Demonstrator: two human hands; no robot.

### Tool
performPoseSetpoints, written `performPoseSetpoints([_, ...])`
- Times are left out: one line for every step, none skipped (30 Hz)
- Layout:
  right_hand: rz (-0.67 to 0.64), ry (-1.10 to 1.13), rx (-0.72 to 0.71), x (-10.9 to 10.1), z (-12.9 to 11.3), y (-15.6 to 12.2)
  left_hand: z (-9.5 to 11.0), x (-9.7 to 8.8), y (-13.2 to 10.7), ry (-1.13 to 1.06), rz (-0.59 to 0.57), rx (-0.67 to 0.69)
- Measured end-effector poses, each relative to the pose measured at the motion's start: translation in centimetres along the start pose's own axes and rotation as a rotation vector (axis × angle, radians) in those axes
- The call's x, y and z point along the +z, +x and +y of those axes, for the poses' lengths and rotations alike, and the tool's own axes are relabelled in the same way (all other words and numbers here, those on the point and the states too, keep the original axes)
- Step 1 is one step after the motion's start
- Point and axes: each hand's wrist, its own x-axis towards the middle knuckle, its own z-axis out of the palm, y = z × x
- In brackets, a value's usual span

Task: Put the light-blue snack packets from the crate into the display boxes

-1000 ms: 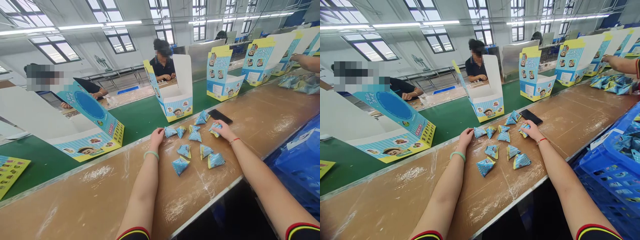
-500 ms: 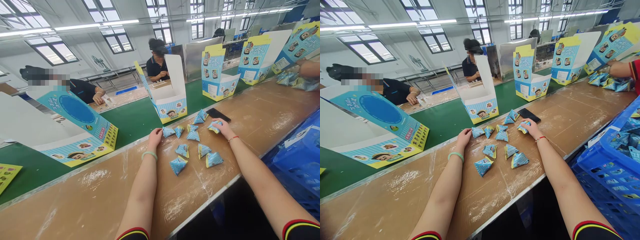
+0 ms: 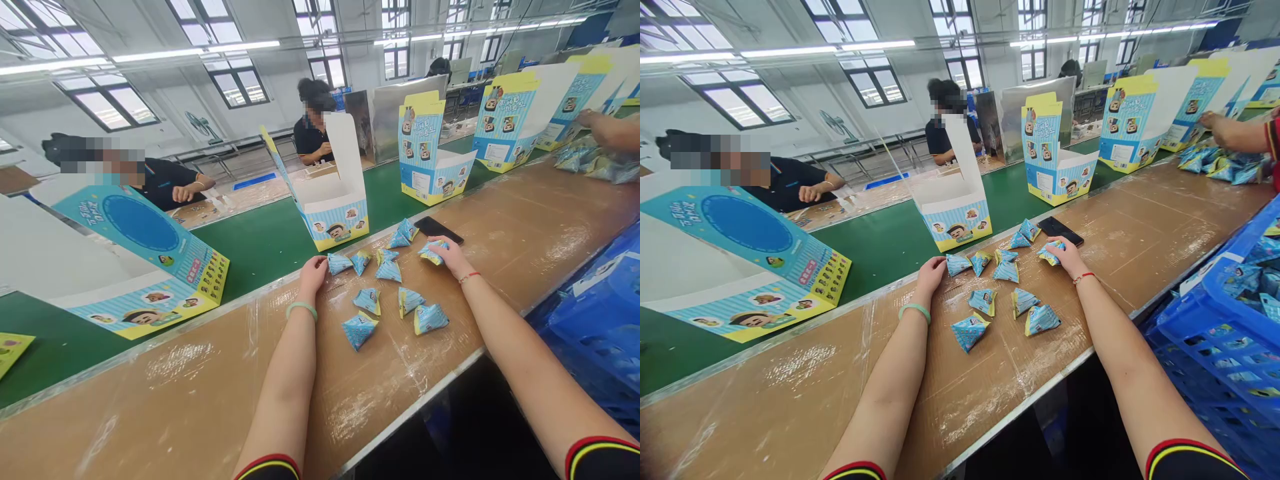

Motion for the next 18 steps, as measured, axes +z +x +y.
performPoseSetpoints([0.001, 0.003, 0.002, -0.1, 0.0, 0.1, 0.0, 0.1, 0.0, -0.002, 0.001, 0.003])
performPoseSetpoints([0.002, 0.005, 0.004, -0.2, 0.0, 0.1, -0.1, 0.3, 0.1, -0.004, 0.003, 0.006])
performPoseSetpoints([0.004, 0.007, 0.005, -0.3, 0.0, 0.2, -0.1, 0.4, 0.1, -0.007, 0.005, 0.008])
performPoseSetpoints([0.005, 0.008, 0.006, -0.4, 0.0, 0.3, -0.1, 0.5, 0.2, -0.009, 0.008, 0.009])
performPoseSetpoints([0.007, 0.009, 0.006, -0.5, 0.0, 0.4, -0.2, 0.7, 0.2, -0.012, 0.01, 0.01])
performPoseSetpoints([0.008, 0.01, 0.007, -0.6, 0.0, 0.4, -0.2, 0.8, 0.3, -0.016, 0.011, 0.011])
performPoseSetpoints([0.008, 0.011, 0.008, -0.7, 0.0, 0.5, -0.2, 0.9, 0.3, -0.02, 0.013, 0.012])
performPoseSetpoints([0.008, 0.013, 0.008, -0.8, 0.0, 0.6, -0.2, 1.0, 0.4, -0.026, 0.014, 0.014])
performPoseSetpoints([0.008, 0.014, 0.009, -0.9, 0.1, 0.6, -0.2, 1.1, 0.4, -0.032, 0.016, 0.016])
performPoseSetpoints([0.009, 0.015, 0.009, -1.0, 0.1, 0.7, -0.2, 1.2, 0.5, -0.04, 0.019, 0.018])
performPoseSetpoints([0.01, 0.016, 0.008, -1.1, 0.2, 0.8, -0.1, 1.3, 0.5, -0.049, 0.025, 0.021])
performPoseSetpoints([0.011, 0.017, 0.007, -1.1, 0.2, 0.9, -0.1, 1.4, 0.6, -0.062, 0.032, 0.026])
performPoseSetpoints([0.011, 0.017, 0.006, -1.2, 0.3, 1.0, 0.0, 1.5, 0.6, -0.078, 0.041, 0.034])
performPoseSetpoints([0.012, 0.017, 0.005, -1.3, 0.4, 1.1, 0.2, 1.6, 0.7, -0.096, 0.05, 0.046])
performPoseSetpoints([0.011, 0.017, 0.005, -1.5, 0.5, 1.2, 0.3, 1.7, 0.7, -0.115, 0.057, 0.064])
performPoseSetpoints([0.011, 0.016, 0.006, -1.6, 0.5, 1.3, 0.5, 1.9, 0.7, -0.132, 0.057, 0.087])
performPoseSetpoints([0.01, 0.014, 0.006, -1.7, 0.6, 1.4, 0.8, 2.0, 0.6, -0.145, 0.049, 0.113])
performPoseSetpoints([0.009, 0.013, 0.006, -1.8, 0.7, 1.5, 1.1, 2.2, 0.5, -0.15, 0.031, 0.141])
